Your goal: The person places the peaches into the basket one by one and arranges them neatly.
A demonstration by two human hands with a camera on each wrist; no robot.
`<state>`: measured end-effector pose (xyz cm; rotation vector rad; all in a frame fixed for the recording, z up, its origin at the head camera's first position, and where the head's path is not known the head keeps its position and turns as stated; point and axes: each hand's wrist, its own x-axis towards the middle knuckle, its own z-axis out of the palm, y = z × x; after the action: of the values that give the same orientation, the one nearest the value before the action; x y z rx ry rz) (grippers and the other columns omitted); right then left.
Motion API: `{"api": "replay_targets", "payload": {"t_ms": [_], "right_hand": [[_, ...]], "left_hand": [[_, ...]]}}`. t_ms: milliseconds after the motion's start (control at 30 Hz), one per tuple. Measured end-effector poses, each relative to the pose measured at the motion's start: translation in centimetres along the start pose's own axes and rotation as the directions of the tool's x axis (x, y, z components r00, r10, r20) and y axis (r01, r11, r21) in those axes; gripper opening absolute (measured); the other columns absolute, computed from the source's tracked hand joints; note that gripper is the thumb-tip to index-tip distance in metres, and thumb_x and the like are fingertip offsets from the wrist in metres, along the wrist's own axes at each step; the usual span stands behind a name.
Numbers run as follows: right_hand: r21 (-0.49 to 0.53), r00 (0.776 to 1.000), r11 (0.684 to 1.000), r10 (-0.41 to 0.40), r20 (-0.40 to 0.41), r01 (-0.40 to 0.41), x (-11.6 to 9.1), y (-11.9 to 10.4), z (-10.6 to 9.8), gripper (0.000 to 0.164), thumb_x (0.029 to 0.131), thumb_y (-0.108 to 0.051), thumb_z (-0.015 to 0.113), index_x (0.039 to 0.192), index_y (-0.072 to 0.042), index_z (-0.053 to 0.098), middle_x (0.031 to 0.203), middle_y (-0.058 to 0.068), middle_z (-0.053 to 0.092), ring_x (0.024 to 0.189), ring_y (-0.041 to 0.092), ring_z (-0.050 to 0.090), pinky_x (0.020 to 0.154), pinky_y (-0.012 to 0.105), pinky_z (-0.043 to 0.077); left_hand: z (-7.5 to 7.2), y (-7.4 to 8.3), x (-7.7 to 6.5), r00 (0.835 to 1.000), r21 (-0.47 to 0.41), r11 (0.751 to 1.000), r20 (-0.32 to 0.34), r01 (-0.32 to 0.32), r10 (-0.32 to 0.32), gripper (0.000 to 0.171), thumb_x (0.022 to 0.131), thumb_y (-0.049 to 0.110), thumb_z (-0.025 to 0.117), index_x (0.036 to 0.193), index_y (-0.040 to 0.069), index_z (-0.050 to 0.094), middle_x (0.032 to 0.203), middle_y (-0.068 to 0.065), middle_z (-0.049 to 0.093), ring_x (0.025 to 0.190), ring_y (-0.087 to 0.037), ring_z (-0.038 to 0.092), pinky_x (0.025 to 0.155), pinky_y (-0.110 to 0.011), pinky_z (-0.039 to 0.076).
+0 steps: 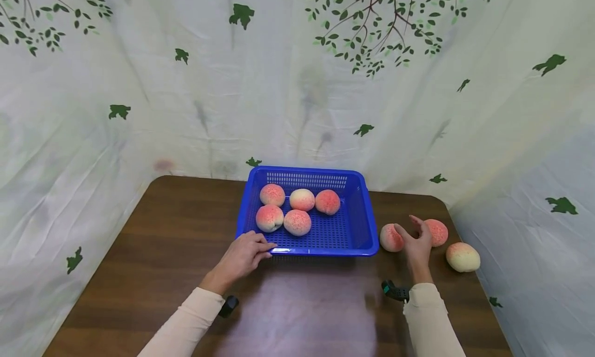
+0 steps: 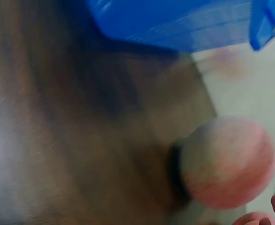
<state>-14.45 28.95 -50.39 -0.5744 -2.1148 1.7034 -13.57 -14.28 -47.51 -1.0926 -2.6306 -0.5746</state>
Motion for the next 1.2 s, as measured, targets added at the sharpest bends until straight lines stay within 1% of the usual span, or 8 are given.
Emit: {"api": "replay_targets", "payload": {"t_ms": [133,300,367,500,700,833,900,1200], "right_hand": [[-0.01,0.999,0.999,-0.03,0.013,0.031,-0.1,1.7,0.0,0.065,0.084,-0.019,0.076,0.137,0.001,0.045,0.142,0.023,0.039,0.136,0.038,0.028,0.111,0.052,0.021],[0.0,0.999,1.0,0.018,0.029,-0.018,-0.2,3.1,0.3,0.073,0.083,-0.019,0.078,0.142,-0.003,0.038,0.147,0.022,0.034,0.138,0.036,0.026,0.112,0.05,0.021],[0.003,0.998,0.999,0.054,0.033,-0.054,-0.3,3.3,0.5,0.076,0.084,-0.018,0.077,0.145,-0.006,0.034,0.149,0.02,0.031,0.139,0.035,0.025,0.112,0.05,0.022],[0.017,0.995,0.995,0.093,0.036,-0.094,-0.4,3.7,0.9,0.077,0.084,-0.011,0.075,0.146,-0.006,0.03,0.148,0.02,0.031,0.135,0.033,0.028,0.112,0.049,0.024],[0.014,0.996,0.996,0.088,0.026,-0.088,-0.3,4.5,1.5,0.083,0.079,-0.005,0.078,0.145,-0.001,0.028,0.141,0.023,0.032,0.128,0.034,0.033,0.109,0.047,0.027],[-0.044,0.999,0.998,0.046,0.009,-0.046,-0.1,4.8,1.9,0.091,0.073,-0.007,0.083,0.144,0.0,0.026,0.139,0.025,0.031,0.124,0.035,0.035,0.105,0.048,0.029],[-0.085,0.999,0.996,0.04,0.01,-0.039,-0.1,4.8,1.9,0.092,0.073,-0.009,0.083,0.144,0.0,0.026,0.138,0.025,0.031,0.122,0.037,0.035,0.104,0.049,0.029],[-0.202,0.999,0.978,0.047,0.017,-0.042,0.0,4.9,1.8,0.081,0.073,-0.012,0.083,0.136,0.003,0.035,0.136,0.026,0.041,0.121,0.038,0.042,0.105,0.052,0.032]], "left_hand": [[0.1,-0.1,0.0,1.0,-0.003,1.0,0.007,0.007,-0.007,0.022,0.08,0.015,0.077,0.102,0.01,0.077,0.083,0.003,0.064,0.073,-0.015,0.052,0.066,-0.029,0.043],[0.0,-0.1,0.0,1.0,0.0,1.0,0.007,0.006,-0.006,0.022,0.08,0.015,0.077,0.102,0.01,0.077,0.083,0.003,0.064,0.073,-0.015,0.052,0.065,-0.029,0.043],[0.0,-0.1,0.1,1.0,-0.001,1.0,0.008,0.005,-0.005,0.022,0.08,0.015,0.077,0.102,0.01,0.077,0.082,0.003,0.065,0.073,-0.016,0.053,0.065,-0.03,0.044],[-0.1,0.0,0.1,1.0,-0.006,1.0,0.015,0.012,-0.012,0.022,0.08,0.014,0.077,0.102,0.01,0.077,0.082,0.002,0.065,0.072,-0.015,0.052,0.065,-0.029,0.043],[-0.1,0.1,0.1,1.0,-0.004,1.0,0.012,0.012,-0.012,0.022,0.08,0.014,0.078,0.102,0.01,0.077,0.082,0.002,0.064,0.072,-0.015,0.052,0.064,-0.029,0.043],[-0.1,0.1,0.1,1.0,-0.002,1.0,0.009,0.011,-0.011,0.022,0.08,0.014,0.078,0.102,0.01,0.077,0.082,0.003,0.064,0.072,-0.015,0.052,0.064,-0.028,0.043],[-0.1,0.1,0.1,1.0,-0.003,1.0,0.007,0.01,-0.01,0.022,0.08,0.014,0.078,0.102,0.01,0.077,0.082,0.003,0.065,0.072,-0.015,0.052,0.064,-0.028,0.043],[0.2,0.0,-0.1,0.999,0.0,1.0,-0.038,-0.013,0.013,0.021,0.079,0.013,0.078,0.1,0.01,0.078,0.081,0.003,0.064,0.07,-0.015,0.052,0.063,-0.028,0.042]]}}
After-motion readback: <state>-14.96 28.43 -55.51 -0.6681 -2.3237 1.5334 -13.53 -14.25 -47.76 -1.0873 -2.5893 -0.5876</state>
